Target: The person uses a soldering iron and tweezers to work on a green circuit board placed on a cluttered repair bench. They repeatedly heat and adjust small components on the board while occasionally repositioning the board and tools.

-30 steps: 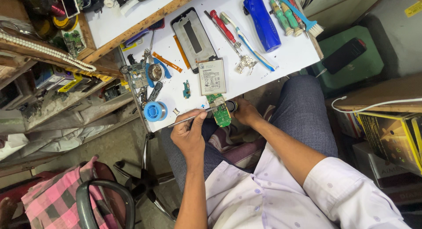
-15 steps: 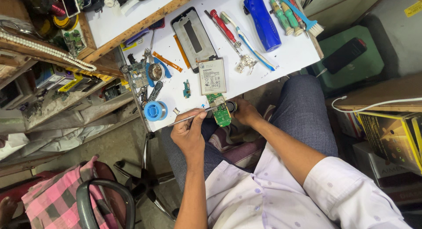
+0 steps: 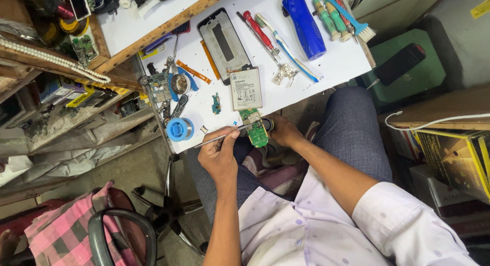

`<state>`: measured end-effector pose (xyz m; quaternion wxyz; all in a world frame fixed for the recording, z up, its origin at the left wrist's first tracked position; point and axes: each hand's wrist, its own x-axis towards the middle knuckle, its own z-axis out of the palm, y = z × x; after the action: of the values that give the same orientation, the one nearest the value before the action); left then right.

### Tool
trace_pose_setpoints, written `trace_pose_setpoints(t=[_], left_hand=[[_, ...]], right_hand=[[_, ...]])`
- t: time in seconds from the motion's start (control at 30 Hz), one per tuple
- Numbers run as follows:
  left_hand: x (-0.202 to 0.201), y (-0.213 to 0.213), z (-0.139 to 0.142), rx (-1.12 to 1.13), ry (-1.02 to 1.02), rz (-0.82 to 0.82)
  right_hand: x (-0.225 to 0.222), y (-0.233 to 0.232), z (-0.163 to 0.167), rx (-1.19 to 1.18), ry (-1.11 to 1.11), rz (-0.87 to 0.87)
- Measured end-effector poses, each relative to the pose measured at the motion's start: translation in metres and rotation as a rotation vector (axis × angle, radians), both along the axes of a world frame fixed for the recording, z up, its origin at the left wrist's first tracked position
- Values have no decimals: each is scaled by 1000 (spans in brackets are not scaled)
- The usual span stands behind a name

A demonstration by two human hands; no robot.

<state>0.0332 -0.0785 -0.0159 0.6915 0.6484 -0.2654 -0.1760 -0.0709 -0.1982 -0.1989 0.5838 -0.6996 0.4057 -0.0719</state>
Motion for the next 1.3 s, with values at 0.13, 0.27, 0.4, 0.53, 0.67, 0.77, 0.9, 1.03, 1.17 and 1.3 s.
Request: trace_pose_setpoints(t=[0.13, 0.27, 0.4, 0.53, 0.67, 0.77, 0.9, 1.03, 1.17, 1.3], left_hand=[[0, 0, 0, 4, -4, 2], [1, 1, -1, 20, -11, 7], [1, 1, -3, -5, -4, -1], [2, 1, -4, -13, 6, -3], [1, 1, -3, 3, 0, 4], [1, 1, -1, -8, 3, -6], [0, 0, -2, 11, 2, 15], [0, 0, -2, -2, 7, 2], [0, 1, -1, -3, 15, 0], [0, 0, 0, -13, 16, -1]], right_hand=[[0, 0, 0, 21, -13, -1], [-2, -2, 0, -8, 21, 13], [-3, -6, 2, 46, 48, -1], [-5, -7, 6, 92, 22, -21], [-5, -4, 8, 31, -38, 20], [-4, -3, 9, 29, -31, 21], [-2, 0, 7, 11, -33, 6], [-1, 1, 2, 13, -15, 15], [-1, -1, 1, -59, -13, 29], [1, 1, 4, -13, -57, -2]])
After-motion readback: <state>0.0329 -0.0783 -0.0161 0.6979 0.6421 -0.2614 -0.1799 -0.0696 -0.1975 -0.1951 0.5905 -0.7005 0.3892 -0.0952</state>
